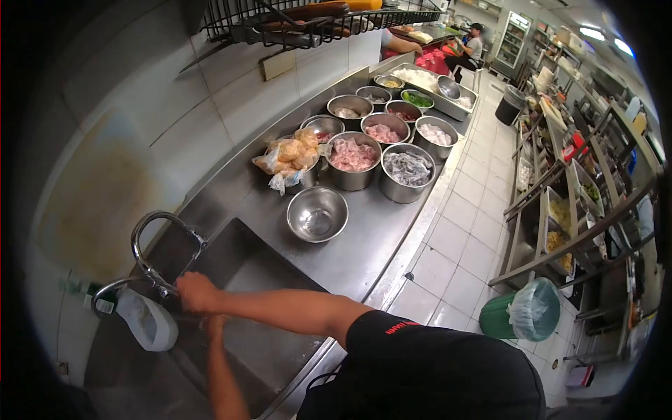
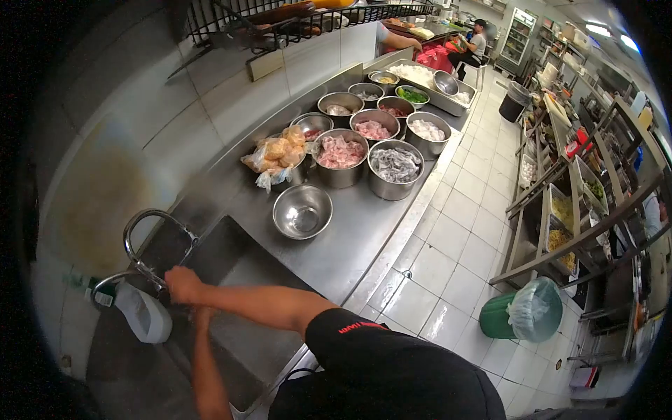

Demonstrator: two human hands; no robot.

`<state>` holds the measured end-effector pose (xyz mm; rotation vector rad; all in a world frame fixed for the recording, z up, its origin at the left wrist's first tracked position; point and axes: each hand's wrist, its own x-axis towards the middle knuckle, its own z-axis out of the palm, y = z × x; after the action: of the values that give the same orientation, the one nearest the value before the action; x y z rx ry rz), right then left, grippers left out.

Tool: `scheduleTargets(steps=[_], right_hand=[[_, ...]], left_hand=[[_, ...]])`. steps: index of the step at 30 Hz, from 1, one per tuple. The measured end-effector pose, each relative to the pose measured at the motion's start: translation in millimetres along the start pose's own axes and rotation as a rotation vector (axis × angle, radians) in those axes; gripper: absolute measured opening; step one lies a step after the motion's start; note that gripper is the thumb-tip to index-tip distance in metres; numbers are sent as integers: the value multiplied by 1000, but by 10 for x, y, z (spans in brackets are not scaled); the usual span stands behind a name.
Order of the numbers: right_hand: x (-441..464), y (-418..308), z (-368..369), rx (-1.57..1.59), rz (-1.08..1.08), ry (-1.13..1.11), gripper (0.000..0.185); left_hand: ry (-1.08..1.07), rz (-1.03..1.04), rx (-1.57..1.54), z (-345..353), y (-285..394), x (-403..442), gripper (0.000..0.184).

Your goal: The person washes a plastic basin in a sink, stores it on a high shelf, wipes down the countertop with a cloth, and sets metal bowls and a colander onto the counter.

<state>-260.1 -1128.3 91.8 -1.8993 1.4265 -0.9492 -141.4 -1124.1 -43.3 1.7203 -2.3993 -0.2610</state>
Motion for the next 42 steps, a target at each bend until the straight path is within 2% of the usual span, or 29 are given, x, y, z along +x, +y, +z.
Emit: scheduleTargets(steps=[1, 3, 5, 6, 7, 8, 9, 10, 11, 13, 14, 16, 18, 19, 20, 21, 22, 24, 26, 27, 29, 31, 32, 34, 36, 37, 40, 41, 42], right_hand=[[94, 32, -24, -88, 12, -45, 13], [342, 300, 246, -403, -56, 211, 16], [531, 642, 495, -638, -81, 418, 20], [500, 730, 486, -695, -80, 379, 21], [501, 838, 483, -751, -90, 335, 22], [730, 1186, 794, -549, -38, 326, 23], [531, 982, 482, -361, -29, 341, 22], [621, 1057, 538, -51, 48, 406, 18], [578, 1035, 466, -324, -127, 449, 16], [631, 1080, 360, -606, -194, 302, 16], [713, 1239, 482, -617, -240, 457, 17], [727, 1250, 347, -780, -232, 304, 17], [755, 1249, 271, -577, -244, 381, 17], [800, 1292, 264, -594, -220, 334, 17], [862, 1414, 345, -456, -104, 337, 12], [703, 1202, 178, -123, -7, 421, 16], [780, 1198, 195, -86, 197, 417, 25], [696, 1227, 321, 40, 294, 437, 34], [432, 1393, 682, -88, 400, 343, 45], [194, 1524, 873, -10, 303, 173, 50], [-211, 1630, 1235, 637, 531, -358, 42], [-476, 1258, 909, 1151, 764, -488, 36], [-510, 1372, 981, 1262, 778, -630, 39], [-657, 915, 609, 1232, 1020, -456, 40], [-648, 1197, 948, 1628, 921, -343, 36], [-625, 1187, 906, 1616, 922, -226, 35], [-581, 814, 657, 1492, 900, -26, 30], [-587, 602, 502, 1411, 882, -8, 27], [-603, 512, 423, 1328, 865, 7, 24]], left_hand=[[6, 27, 8, -4, 0, 4, 38], [-16, 53, -50, 41, -46, 33, 37], [-164, 18, -233, 366, -443, 89, 33], [-236, -9, -321, 524, -641, 112, 31], [-222, -73, -317, 446, -500, 41, 31], [-207, -138, -314, 339, -332, -40, 30], [-180, -214, -515, 114, -73, -140, 31], [-137, -232, -515, 5, 60, -207, 30], [-94, -252, -519, -74, 178, -282, 30], [-200, -359, -763, -335, 423, -408, 30], [-129, -372, -669, -301, 412, -486, 30], [-60, -371, -597, -273, 410, -521, 29], [-26, -366, -523, -364, 457, -535, 29], [3, -370, -427, -440, 489, -573, 30], [16, -393, -422, -466, 475, -582, 31], [34, -410, -421, -492, 463, -551, 31], [54, -418, -424, -498, 438, -582, 32], [133, -434, -442, -560, 436, -611, 31], [177, -425, -475, -602, 476, -548, 30], [182, -418, -496, -606, 475, -522, 30], [212, -419, -621, -485, 390, -514, 29], [230, -446, -933, -385, 417, -535, 27], [211, -482, -1138, -475, 514, -611, 27], [197, -501, -1621, -560, 600, -677, 21], [148, -465, -1882, -422, 372, -755, 22], [119, -469, -1976, -293, 210, -773, 27], [431, -600, -2042, -565, 616, -813, 40], [450, -791, -1803, -757, 868, -866, 61], [401, -737, -1963, -730, 865, -873, 64]])
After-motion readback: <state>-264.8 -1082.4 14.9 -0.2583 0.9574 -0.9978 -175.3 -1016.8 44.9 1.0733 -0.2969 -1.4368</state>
